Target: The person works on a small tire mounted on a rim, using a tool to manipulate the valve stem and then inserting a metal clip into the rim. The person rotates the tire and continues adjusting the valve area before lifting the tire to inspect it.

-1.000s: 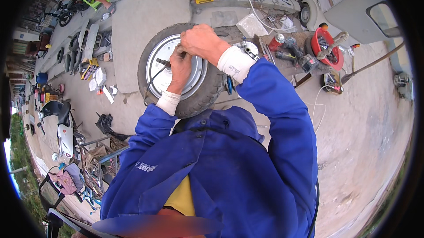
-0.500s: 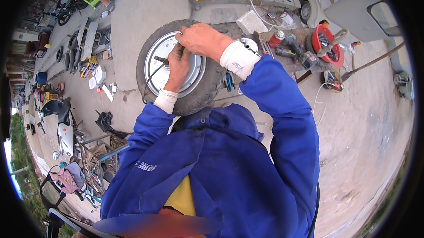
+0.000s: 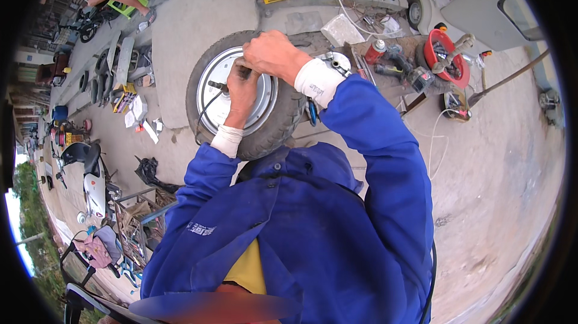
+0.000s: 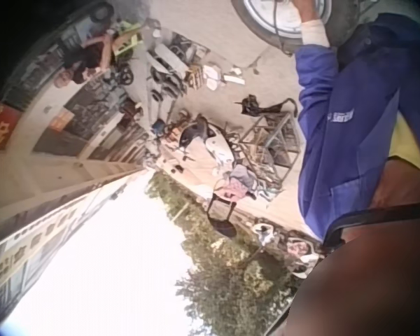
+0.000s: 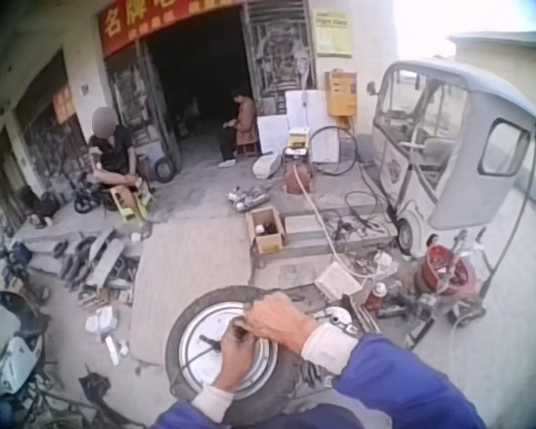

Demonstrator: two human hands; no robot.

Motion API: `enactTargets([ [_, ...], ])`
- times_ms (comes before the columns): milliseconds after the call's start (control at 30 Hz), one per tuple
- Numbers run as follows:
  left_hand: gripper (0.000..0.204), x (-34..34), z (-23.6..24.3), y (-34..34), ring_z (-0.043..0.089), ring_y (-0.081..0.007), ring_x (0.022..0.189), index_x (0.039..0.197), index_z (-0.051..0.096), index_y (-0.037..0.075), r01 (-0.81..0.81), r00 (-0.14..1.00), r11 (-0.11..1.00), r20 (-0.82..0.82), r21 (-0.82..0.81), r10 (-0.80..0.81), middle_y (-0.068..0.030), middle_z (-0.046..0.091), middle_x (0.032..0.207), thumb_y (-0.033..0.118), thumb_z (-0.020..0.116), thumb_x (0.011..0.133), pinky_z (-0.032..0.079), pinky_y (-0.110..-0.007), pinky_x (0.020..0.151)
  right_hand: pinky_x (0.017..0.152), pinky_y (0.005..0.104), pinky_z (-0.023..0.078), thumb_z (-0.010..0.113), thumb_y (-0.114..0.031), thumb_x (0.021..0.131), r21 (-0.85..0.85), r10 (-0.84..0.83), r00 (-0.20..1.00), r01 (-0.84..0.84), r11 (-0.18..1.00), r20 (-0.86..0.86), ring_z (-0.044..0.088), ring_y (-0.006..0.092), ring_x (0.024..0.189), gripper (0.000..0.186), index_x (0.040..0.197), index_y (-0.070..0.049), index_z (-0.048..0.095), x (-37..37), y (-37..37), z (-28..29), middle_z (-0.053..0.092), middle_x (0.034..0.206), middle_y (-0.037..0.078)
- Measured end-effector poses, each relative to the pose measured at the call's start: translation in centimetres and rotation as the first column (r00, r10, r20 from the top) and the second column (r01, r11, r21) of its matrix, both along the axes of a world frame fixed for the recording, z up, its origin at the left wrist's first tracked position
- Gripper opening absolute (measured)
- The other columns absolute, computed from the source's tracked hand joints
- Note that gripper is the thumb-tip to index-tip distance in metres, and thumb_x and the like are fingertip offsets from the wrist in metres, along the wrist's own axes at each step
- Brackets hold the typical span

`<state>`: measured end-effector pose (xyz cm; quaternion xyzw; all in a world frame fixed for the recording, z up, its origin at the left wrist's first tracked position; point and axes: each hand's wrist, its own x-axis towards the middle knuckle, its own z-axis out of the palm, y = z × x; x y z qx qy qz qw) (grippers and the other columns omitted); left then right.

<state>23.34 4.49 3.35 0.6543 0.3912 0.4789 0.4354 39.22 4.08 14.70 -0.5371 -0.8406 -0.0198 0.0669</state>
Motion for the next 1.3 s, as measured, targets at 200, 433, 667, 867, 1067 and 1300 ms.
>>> enactTargets([
  [200,0.031,-0.4,0.0,0.1,0.073,-0.0210,0.105,0.126,0.069,-0.008,0.033,0.999,0.996,-0.009,-0.083,-0.034,-0.0174,0.079,0.109,0.017,0.073,0.109,0.056,-0.035,0.092,0.072,0.0482,0.064,0.071,-0.039,0.104,0.181,0.170,0.980,-0.150,0.972,-0.102,0.080,0.0385,0.084,0.040,0.109,0.000,0.072,0.9,0.3,-1.9,0.079,0.093,0.019],
  [433,0.030,-0.3,0.3,-0.2,0.073,-0.0215,0.106,0.129,0.068,-0.008,-0.040,0.993,0.998,-0.117,-0.043,0.035,-0.0182,0.078,0.113,0.014,0.073,0.108,0.057,-0.037,0.095,0.075,0.0471,0.064,0.075,-0.025,0.096,0.133,-0.007,0.994,0.022,0.991,-0.109,0.082,0.0373,0.085,0.029,0.111,0.000,0.075,-0.2,-0.8,-0.7,0.081,0.092,0.020],
  [667,0.026,-0.8,-1.1,0.2,0.073,-0.0220,0.105,0.127,0.068,-0.008,0.042,0.999,0.998,-0.019,-0.055,-0.043,-0.0205,0.079,0.114,0.011,0.069,0.110,0.057,-0.038,0.094,0.073,0.0469,0.064,0.073,-0.023,0.096,0.043,0.015,0.998,-0.013,0.999,-0.053,0.082,0.0370,0.087,0.027,0.110,0.000,0.075,-0.3,-0.2,-0.4,0.081,0.096,0.020],
  [867,0.025,-0.5,0.2,-0.2,0.072,-0.0202,0.102,0.127,0.068,-0.008,0.017,0.996,0.997,-0.081,-0.077,-0.023,-0.0199,0.079,0.114,0.009,0.070,0.108,0.057,-0.038,0.091,0.070,0.0471,0.064,0.074,-0.022,0.098,0.230,0.181,0.976,-0.150,0.962,-0.121,0.080,0.0383,0.084,0.025,0.106,0.001,0.070,0.7,-0.4,-1.5,0.078,0.093,0.019],
  [1067,0.026,-0.2,-0.4,-0.2,0.073,-0.0216,0.100,0.126,0.068,-0.009,-0.021,0.999,1.000,-0.045,-0.017,0.021,-0.0205,0.079,0.107,0.009,0.069,0.107,0.057,-0.037,0.089,0.074,0.0480,0.065,0.075,-0.013,0.088,0.122,0.036,0.989,-0.018,0.992,-0.144,0.081,0.0401,0.085,0.024,0.106,0.004,0.075,-0.5,-0.6,-1.0,0.080,0.090,0.021],
  [1300,0.026,-0.8,-0.3,-0.1,0.074,-0.0233,0.099,0.127,0.068,-0.009,0.018,0.997,0.999,-0.072,-0.040,-0.021,-0.0208,0.079,0.110,0.009,0.066,0.108,0.057,-0.037,0.088,0.069,0.0474,0.063,0.074,-0.020,0.095,0.131,0.112,0.989,-0.098,0.986,-0.099,0.080,0.0395,0.081,0.026,0.109,0.003,0.071,0.0,-0.3,-1.6,0.078,0.091,0.020],
])
